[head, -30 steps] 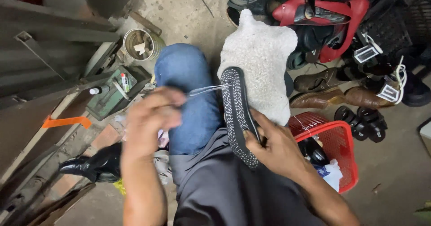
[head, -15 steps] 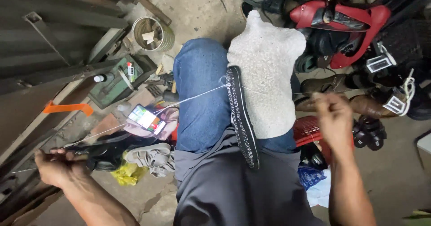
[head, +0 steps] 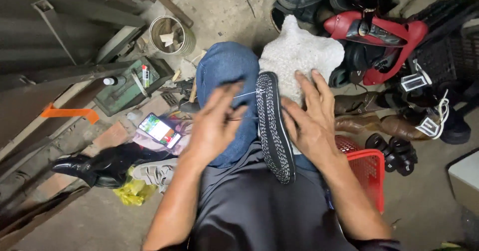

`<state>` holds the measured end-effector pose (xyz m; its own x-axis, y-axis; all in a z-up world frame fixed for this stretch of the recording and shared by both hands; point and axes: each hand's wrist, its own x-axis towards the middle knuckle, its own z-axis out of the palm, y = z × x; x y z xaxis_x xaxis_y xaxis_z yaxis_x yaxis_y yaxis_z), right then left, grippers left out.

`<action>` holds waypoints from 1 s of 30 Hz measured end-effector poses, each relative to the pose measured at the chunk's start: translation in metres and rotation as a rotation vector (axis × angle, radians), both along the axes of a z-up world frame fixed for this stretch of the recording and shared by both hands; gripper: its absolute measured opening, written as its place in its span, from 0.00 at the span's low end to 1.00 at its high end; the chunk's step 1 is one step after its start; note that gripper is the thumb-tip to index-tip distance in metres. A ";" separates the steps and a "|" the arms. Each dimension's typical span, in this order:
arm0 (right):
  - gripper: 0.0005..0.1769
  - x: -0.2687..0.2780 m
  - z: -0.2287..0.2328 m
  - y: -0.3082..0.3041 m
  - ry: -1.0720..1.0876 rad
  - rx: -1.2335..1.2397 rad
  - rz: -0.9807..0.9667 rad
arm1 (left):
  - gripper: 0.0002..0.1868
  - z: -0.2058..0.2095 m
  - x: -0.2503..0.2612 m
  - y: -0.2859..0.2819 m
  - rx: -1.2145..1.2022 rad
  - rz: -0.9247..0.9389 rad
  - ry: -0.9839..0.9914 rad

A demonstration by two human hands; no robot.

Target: Hand-sewing a rubber sole onto a shoe upper using a needle and thread.

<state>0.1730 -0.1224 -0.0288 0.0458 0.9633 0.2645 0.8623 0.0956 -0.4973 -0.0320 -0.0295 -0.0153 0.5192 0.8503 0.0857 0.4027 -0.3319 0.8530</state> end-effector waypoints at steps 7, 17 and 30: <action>0.03 0.012 0.010 -0.019 0.217 -0.091 -0.064 | 0.11 -0.017 0.011 -0.004 -0.103 -0.112 0.296; 0.18 0.028 -0.035 -0.032 1.608 0.072 -0.115 | 0.16 -0.029 0.031 -0.027 0.168 -0.094 0.176; 0.22 0.028 -0.015 -0.108 1.063 -0.298 -0.240 | 0.12 -0.037 0.039 -0.035 0.262 -0.145 0.095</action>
